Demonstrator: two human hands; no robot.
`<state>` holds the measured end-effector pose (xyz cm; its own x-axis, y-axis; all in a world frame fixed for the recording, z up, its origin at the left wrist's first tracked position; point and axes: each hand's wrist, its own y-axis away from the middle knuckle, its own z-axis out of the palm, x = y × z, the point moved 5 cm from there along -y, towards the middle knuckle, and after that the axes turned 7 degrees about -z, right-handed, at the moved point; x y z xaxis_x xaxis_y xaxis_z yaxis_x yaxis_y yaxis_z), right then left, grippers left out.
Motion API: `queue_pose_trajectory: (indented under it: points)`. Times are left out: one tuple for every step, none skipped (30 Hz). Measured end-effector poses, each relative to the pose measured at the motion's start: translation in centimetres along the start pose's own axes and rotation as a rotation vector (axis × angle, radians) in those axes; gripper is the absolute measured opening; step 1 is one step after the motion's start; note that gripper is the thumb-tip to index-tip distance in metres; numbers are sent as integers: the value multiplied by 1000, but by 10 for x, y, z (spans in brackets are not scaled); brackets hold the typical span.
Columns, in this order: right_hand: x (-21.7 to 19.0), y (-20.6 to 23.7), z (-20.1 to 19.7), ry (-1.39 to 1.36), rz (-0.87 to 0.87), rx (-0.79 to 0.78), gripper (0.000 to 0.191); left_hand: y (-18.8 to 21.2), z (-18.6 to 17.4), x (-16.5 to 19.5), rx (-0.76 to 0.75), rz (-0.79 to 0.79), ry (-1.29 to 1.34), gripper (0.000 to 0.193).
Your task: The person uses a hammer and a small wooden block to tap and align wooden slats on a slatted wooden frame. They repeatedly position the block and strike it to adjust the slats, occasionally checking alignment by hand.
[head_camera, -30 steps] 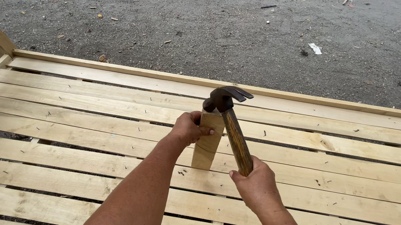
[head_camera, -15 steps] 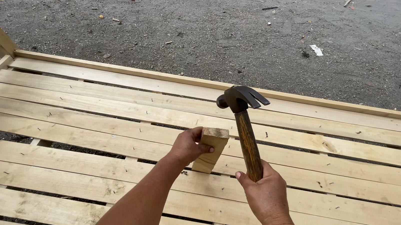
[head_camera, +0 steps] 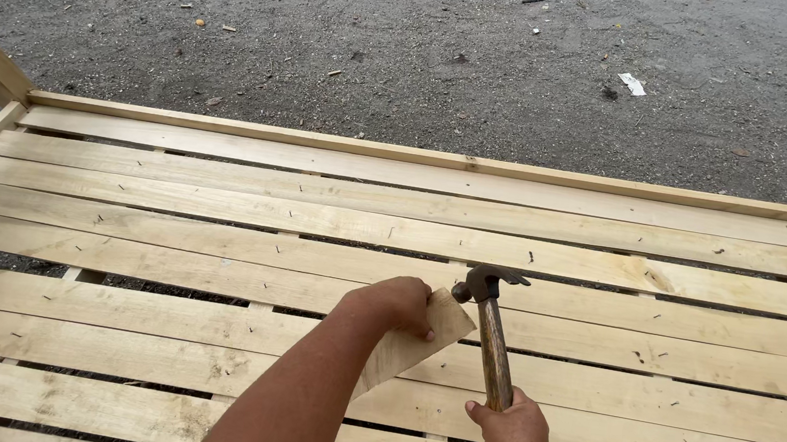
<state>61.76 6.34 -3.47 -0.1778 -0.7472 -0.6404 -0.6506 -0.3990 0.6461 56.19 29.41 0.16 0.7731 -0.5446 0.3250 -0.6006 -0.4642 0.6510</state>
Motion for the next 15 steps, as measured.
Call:
queue_pose_trajectory:
  points:
    - [6,-2,5,-32,11,-2,28,-3,22,-7,-29,-23,-58,51]
    - [13,-5,9,-64,24,-5,30,-8,43,-9,-64,-19,-175,51]
    - [18,-7,13,-112,35,-12,29,-14,60,-12,-98,-12,-292,52]
    - [23,-10,17,-161,46,-18,27,-17,77,-18,-158,-29,-343,50]
    - [29,-11,19,-209,62,-23,25,-17,95,-23,-222,-43,-393,47]
    - [34,-12,20,-239,85,-24,26,-16,108,-27,-287,-56,-444,45]
    - [39,-14,20,-270,105,-23,26,-14,118,-30,-306,-72,-467,44]
    - [42,-16,19,-301,120,-24,27,-11,125,-32,-319,-91,-490,44]
    - [44,-19,19,-305,133,-23,27,-9,128,-35,-330,-114,-514,43]
    - [46,-22,18,-306,147,-24,27,-7,130,-34,-315,-91,-449,45]
    - [48,-25,18,-306,164,-23,27,-6,131,-30,-304,-66,-382,49]
    - [49,-27,19,-341,164,-31,27,-4,133,-26,-296,-42,-314,52]
    - [49,-30,20,-375,164,-40,27,-6,130,-20,-188,-20,-228,49]
    - [50,-33,22,-410,163,-50,27,-9,128,-12,-80,1,-143,47]
    - [50,-36,24,-430,156,-62,27,-11,128,-6,-15,-13,-34,49]
